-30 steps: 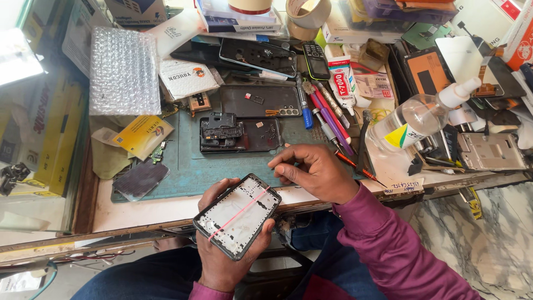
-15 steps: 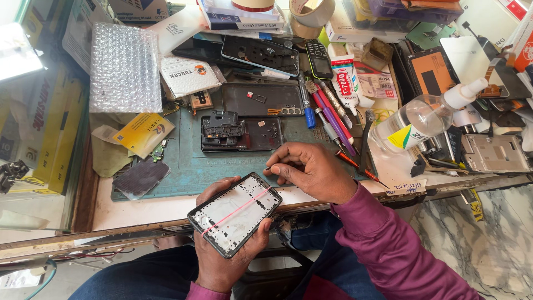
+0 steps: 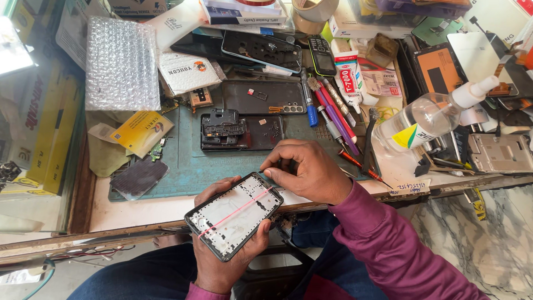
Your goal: The person uses tweezers to adjust internal components of a disassembled smartphone chassis. They briefly connect a charging cable to a separate phone to test it, then return to the chassis to continue adjusting internal parts with tweezers.
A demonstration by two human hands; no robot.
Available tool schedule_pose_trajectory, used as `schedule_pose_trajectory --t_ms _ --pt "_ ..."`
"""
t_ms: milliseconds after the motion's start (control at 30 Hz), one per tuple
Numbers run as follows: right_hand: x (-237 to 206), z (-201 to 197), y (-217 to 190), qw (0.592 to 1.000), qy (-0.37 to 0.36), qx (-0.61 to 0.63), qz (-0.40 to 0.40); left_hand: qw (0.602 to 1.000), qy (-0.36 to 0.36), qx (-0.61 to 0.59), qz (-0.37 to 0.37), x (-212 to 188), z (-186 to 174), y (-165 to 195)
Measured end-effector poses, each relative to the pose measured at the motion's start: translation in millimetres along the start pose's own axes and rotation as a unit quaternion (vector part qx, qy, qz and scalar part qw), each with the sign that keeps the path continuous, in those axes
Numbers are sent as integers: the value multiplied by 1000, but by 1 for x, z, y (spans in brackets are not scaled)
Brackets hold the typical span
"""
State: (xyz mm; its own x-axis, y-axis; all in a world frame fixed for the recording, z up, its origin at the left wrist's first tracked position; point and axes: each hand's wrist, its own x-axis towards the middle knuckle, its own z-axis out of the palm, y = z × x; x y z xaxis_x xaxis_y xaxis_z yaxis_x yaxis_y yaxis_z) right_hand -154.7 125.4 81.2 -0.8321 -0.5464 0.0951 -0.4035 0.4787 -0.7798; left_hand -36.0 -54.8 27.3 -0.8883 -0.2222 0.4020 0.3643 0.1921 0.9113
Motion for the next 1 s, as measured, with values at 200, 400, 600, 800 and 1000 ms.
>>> schedule_pose_trajectory --t_ms 200,400,600,800,1000 --pt "3 -2 -6 995 -12 -54 -80 1000 -1 0 -3 0 1 0" --pt "5 -4 -11 994 -25 -82 -73 1000 3 -9 -4 0 1 -1" --pt "3 -7 -15 979 -31 -134 -148 1000 15 -18 -6 -1 4 1" --pt "0 -12 -18 981 -45 -119 -148 1000 14 9 3 0 3 0" --pt "0 -9 -19 978 -41 -152 -138 1000 10 0 4 -1 3 -1"
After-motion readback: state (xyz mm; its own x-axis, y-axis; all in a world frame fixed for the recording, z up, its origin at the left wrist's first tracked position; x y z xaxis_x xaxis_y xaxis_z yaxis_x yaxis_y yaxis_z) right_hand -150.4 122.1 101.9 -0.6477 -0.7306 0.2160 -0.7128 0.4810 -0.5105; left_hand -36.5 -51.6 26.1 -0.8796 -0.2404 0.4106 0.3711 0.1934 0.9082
